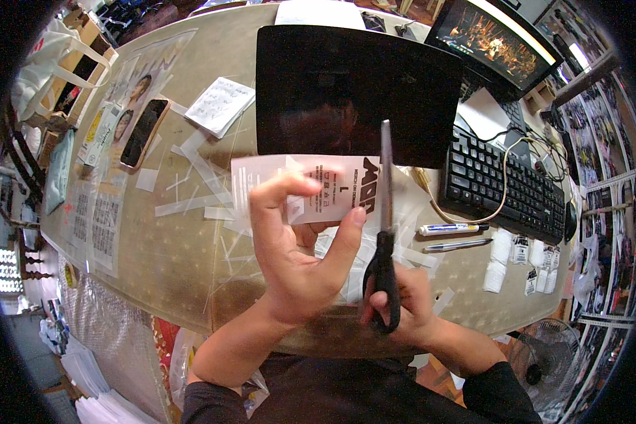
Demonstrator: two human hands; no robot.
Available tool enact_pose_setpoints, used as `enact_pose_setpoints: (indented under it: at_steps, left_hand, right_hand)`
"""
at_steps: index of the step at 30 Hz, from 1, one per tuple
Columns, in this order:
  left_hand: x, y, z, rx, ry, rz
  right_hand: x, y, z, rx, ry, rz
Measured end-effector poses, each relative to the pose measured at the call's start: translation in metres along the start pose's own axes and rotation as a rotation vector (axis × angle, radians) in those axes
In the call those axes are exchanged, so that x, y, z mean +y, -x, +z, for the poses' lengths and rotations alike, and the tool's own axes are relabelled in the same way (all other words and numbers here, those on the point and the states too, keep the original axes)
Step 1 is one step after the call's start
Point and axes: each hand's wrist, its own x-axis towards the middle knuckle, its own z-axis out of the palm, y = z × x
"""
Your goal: The person uses scissors to cut individual stickers from a printed sheet. They repeatedly pick up the sheet, trim around each sticker, and place the cut pieces on the table. The task continues throughout the clip with multiple stickers being separated.
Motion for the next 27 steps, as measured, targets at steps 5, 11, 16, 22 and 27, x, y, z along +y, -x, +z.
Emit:
enact_pose_setpoints:
  at_steps: [5, 11, 16, 22, 27]
  left_hand:
    - [0.004, -0.009, -0.014, -0.111, -0.115, -0.122]
    - [0.016, -0.026, -0.019, -0.264, -0.391, -0.189]
    - [0.008, -0.027, -0.021, -0.067, -0.281, -0.082]
    - [0.014, -0.030, -0.032, -0.111, -0.333, -0.140]
    - [0.009, -0.031, -0.030, -0.156, -0.258, -0.102]
  right_hand:
    - [0.000, -0.002, -0.006, 0.115, -0.262, 0.023]
    - [-0.008, -0.006, -0.005, 0.119, -0.247, 0.015]
    - [-0.007, -0.006, -0.008, 0.033, -0.300, 0.072]
    - [-0.007, -0.007, -0.006, 0.042, -0.257, 0.071]
    - [-0.007, -0.005, -0.010, -0.052, -0.230, 0.163]
